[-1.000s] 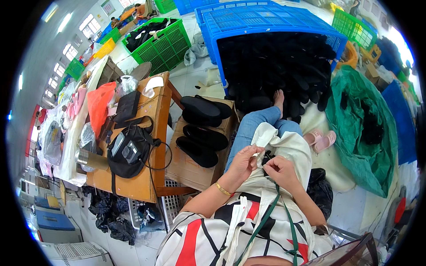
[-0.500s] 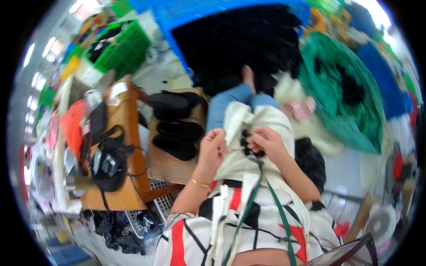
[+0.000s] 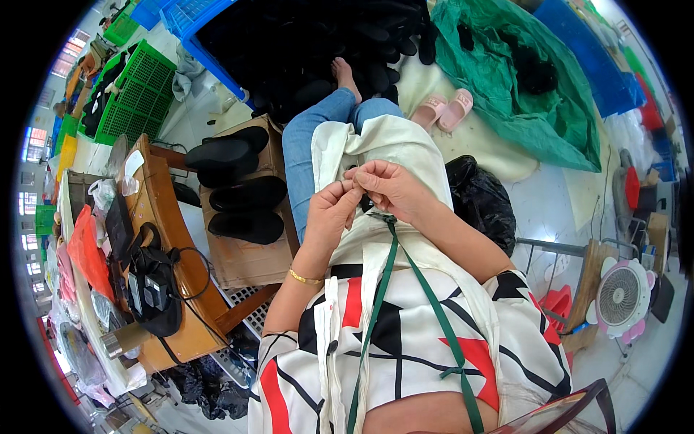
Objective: The person sits on the floor and sews a black shoe sole using a needle and thread. They repeatedly pull the thread through the sole to attach it, handling the shoe and thread with both hands.
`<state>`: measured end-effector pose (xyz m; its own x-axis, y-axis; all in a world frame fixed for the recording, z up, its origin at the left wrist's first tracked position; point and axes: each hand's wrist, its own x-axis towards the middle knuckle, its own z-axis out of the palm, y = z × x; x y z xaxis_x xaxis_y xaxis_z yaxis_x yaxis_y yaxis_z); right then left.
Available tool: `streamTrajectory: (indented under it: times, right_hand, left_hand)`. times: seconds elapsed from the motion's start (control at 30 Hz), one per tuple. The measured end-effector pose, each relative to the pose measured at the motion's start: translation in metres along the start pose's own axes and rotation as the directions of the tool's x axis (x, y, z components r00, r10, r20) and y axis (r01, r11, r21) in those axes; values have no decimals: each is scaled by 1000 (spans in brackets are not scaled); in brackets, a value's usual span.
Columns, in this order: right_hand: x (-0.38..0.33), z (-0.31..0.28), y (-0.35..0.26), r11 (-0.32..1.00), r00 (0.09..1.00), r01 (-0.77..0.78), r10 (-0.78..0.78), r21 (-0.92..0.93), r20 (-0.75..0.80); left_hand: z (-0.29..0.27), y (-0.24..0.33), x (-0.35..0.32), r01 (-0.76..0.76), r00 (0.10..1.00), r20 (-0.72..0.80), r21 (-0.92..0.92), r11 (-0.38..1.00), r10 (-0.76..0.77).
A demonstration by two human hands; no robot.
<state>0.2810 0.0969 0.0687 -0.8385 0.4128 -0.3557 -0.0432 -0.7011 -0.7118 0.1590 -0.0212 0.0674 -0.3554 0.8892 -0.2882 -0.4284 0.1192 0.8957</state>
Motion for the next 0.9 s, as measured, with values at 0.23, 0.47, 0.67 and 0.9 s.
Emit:
streamTrajectory:
  times: [0.23,0.47,0.67,0.9]
  right_hand:
    - [0,1,2,999,1000,-4,4,34,2]
    - [1,-5,7,1000,1000,6,-7,21,21]
    - [0,-5,10,999,999,39,-40,32,22]
    - [-1,4,19,956,995,102,-103,-274,11]
  left_hand:
    - [-5,-5,0,24,1000,18,-27,999,-23]
    - [-6,-8,-1,-4,1000,-11,6,1000,4]
    - [-7,-17,0,-93,992,-84,-30,995,91]
    - [12,-11,1,54,993,-80,-336,940,-86]
